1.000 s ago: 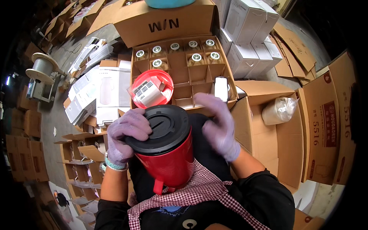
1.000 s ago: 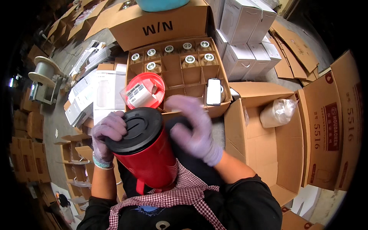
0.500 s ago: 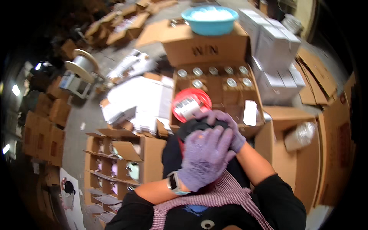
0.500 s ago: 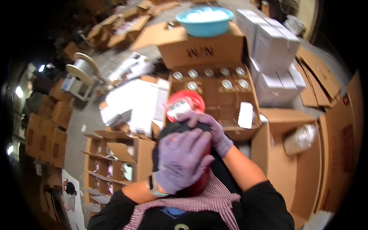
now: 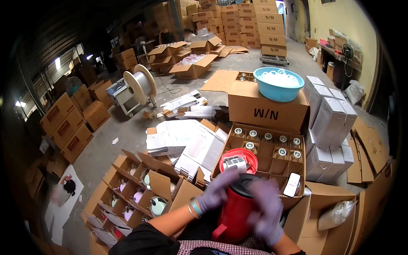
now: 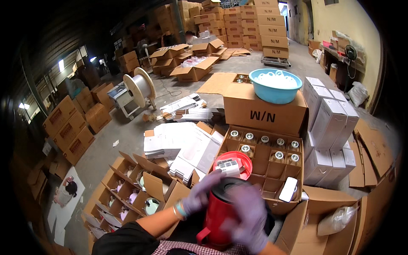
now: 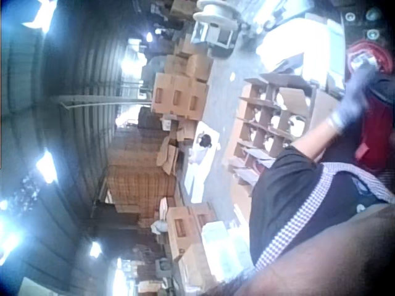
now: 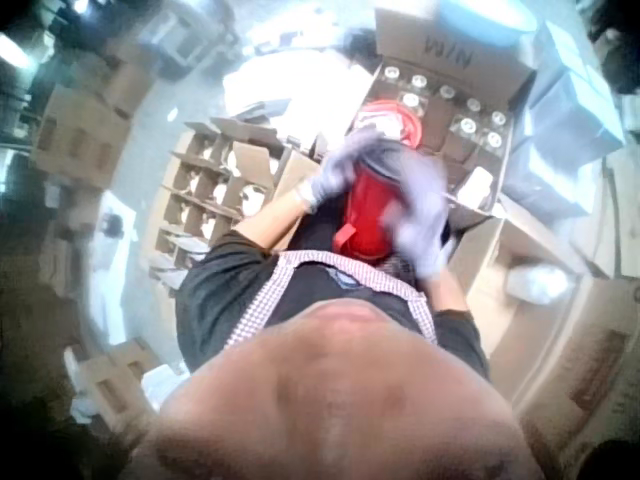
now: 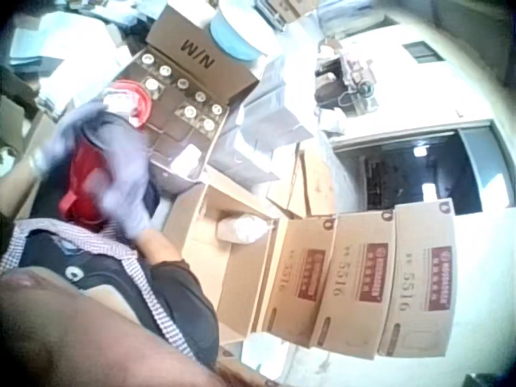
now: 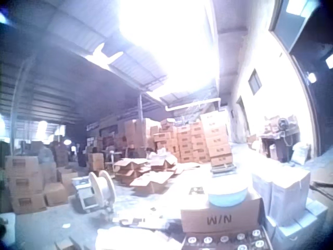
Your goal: The person assembles red and white kettles by inserting internal components, screwing on lids, and attaching spouts. They then place the assembled kettles into a cardboard box.
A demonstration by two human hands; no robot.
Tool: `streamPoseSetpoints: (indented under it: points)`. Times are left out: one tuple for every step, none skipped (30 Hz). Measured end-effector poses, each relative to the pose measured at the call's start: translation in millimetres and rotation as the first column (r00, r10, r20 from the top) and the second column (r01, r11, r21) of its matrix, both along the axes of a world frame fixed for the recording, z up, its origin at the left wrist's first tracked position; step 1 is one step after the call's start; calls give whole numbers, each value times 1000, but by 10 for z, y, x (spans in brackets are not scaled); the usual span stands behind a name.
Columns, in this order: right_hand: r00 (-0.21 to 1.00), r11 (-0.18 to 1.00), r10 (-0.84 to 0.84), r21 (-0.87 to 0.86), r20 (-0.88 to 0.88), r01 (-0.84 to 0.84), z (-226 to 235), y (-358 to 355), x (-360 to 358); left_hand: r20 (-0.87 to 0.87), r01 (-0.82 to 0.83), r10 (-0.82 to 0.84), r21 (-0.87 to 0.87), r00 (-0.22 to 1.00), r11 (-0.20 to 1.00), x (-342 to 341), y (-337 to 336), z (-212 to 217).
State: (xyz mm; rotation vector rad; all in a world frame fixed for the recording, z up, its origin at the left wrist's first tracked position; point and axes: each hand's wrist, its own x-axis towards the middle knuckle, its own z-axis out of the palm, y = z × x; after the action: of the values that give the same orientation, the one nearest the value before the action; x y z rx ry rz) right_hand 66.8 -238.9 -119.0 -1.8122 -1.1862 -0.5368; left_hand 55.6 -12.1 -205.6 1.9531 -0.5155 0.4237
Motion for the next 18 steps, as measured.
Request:
streamPoseSetpoints:
  points:
    - [847, 870, 482, 3, -223, -494, -31, -89, -272, -436, -154, 107, -74, 894, 985, 202, 320, -646]
    - [833, 839, 543, 19, -107, -544, 9, -53, -281, -752, -239, -206, -437, 626, 867, 281, 853, -1445]
    - [840, 840, 542, 11, -13, -542, 7, -51, -240, -620, -246, -46, -378, 783, 893, 211, 655, -1360]
    - [919, 918, 395, 45, -20, -393, 23, -60, -68, -414, -250, 106, -311, 904, 917, 203, 353, -867]
    - [967, 965, 254, 78, -35, -250, 63, -62, 87, -162, -280, 246, -238, 956, 930, 94, 134, -304]
    - [964, 988, -5, 150, -267, 47, -123, -75, 198, -1, -248, 251, -162, 968, 955, -118, -113, 97]
    - [932, 980, -138, 90, -336, 178, -149, -53, 274, 302, -9, -8, 54, 953, 998, -198, -107, 247]
    - [961, 995, -90, 17, -262, 97, -143, -41, 168, 177, -12, 26, -80, 984, 997, -172, -122, 96]
    - [998, 998, 34, -49, -54, -37, -118, -79, 17, 45, -27, 38, -214, 998, 977, -85, -89, -190]
    - [970, 965, 243, -103, 6, -241, -91, -108, -64, -220, -193, 183, -23, 958, 981, 119, 232, -628]
    - [963, 956, 270, -111, -17, -271, 14, -100, -159, -459, -61, 391, 583, 798, 810, 220, 412, -789]
    - [952, 945, 306, -115, -32, -307, 143, -72, -220, -452, -96, 416, 578, 789, 810, 242, 536, -946]
    - [954, 951, 266, -127, -137, -283, 155, -68, -101, -436, -117, 416, 565, 798, 817, 297, 522, -926]
    - [948, 958, 217, -135, -232, -253, 174, -58, 45, -292, -160, 365, 545, 884, 823, 325, 445, -929]
    - [906, 971, 99, -160, -410, -179, 122, -143, 355, -130, -197, 301, 508, 945, 839, 368, 263, -794]
    - [936, 954, 159, -197, -314, -228, 84, -331, 387, 40, -225, 233, 462, 972, 858, 448, 74, -714]
    - [942, 923, 262, -229, -211, -309, 135, -352, 342, 50, -205, 212, 535, 976, 819, 581, 57, -1066]
    - [929, 845, 357, -390, -95, -365, 350, -411, 245, -152, -68, 146, 428, 978, 901, 487, -80, -1214]
